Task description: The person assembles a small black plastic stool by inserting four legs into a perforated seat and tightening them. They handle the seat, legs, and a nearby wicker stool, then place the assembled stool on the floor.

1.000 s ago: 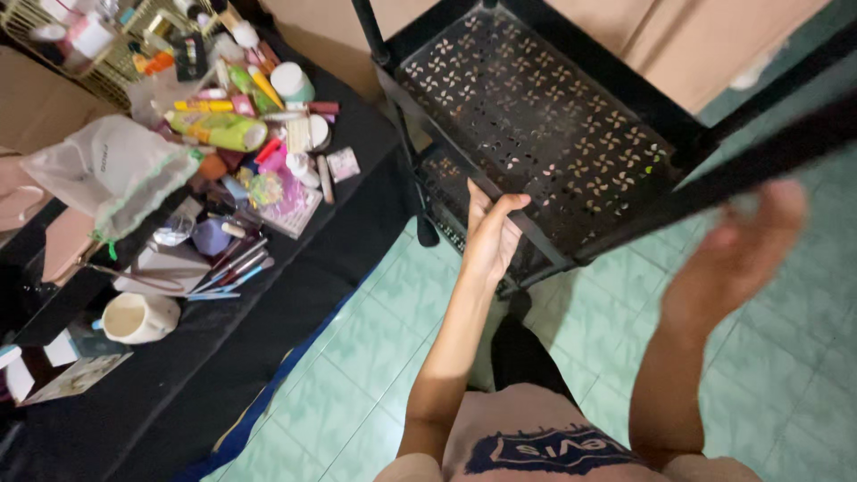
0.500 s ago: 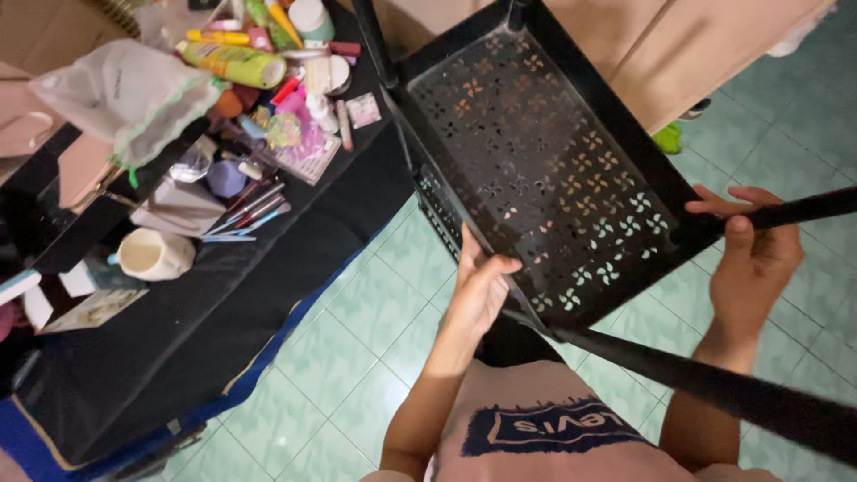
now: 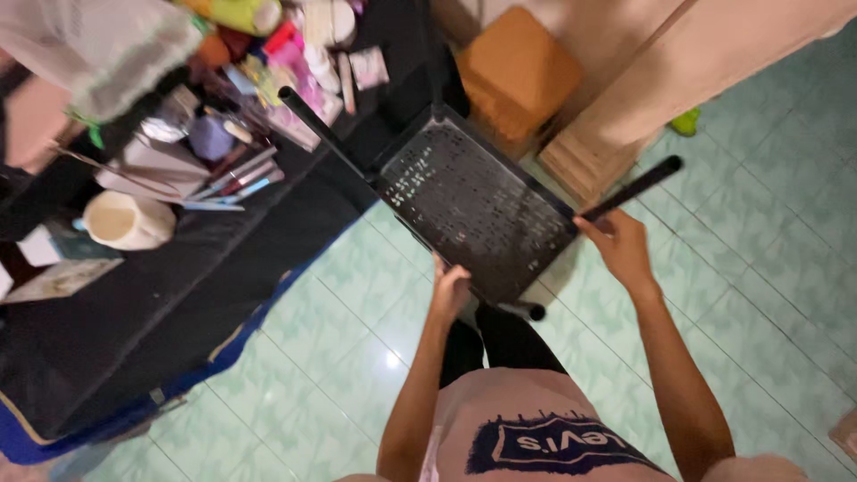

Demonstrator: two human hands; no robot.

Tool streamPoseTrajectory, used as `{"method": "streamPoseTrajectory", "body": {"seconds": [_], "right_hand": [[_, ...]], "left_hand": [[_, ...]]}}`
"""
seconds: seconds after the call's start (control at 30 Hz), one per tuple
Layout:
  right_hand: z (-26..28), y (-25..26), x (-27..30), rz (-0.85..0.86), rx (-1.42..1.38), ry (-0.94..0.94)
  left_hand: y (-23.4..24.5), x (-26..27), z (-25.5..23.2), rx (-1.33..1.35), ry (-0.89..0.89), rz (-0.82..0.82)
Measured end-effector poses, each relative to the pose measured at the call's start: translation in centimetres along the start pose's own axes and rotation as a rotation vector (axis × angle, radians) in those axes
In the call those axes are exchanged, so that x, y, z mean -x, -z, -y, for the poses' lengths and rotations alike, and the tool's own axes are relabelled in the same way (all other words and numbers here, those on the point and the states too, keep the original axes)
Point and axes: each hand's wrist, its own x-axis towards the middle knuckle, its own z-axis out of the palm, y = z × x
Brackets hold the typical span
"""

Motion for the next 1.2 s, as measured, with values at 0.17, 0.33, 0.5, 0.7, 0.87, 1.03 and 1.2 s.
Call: {"method": "streamPoseTrajectory", "body": {"seconds": [0.17,0.33,0.5,0.7,0.87,1.03,1.2], "right_hand": [[-6.6,-7.5,-3.6,0.095,-0.105,-0.001],[-11.6,-14.2,-4.9,0.139,-0.062,0.003],[-15.2,-15.6,-6.7,0.096,-0.197,0.065],[-16.5,-15.5,-9.5,-0.032,-0.072,0.155],[-17.9,-17.2,-11.0,-0.185,-0.543,-0.081],[-21.1,-18.1,-11.2,-0.166,-0.816,-0.125],[-22.2,-16.4,-12.8,0.209,-0.775,0.196]], "left_hand": [[10.0,-5.5,2.5,-0.308,0.140,-0.184],[13.2,-9.0,1.4,-0.478,0.302,-0.406],[12.8,-13.3,2.7,-0.516,0.343,-0.474],[13.7,-16.9,8.6,-0.840,-0.232,-0.472],[10.9,-17.0,10.1,-1.061,-0.229,-0.802],[7.2,-17.0,8.3,-1.151,-0.142,-0.931],[6.6,-16.8,7.1,-1.151,-0.190,-0.934]]}}
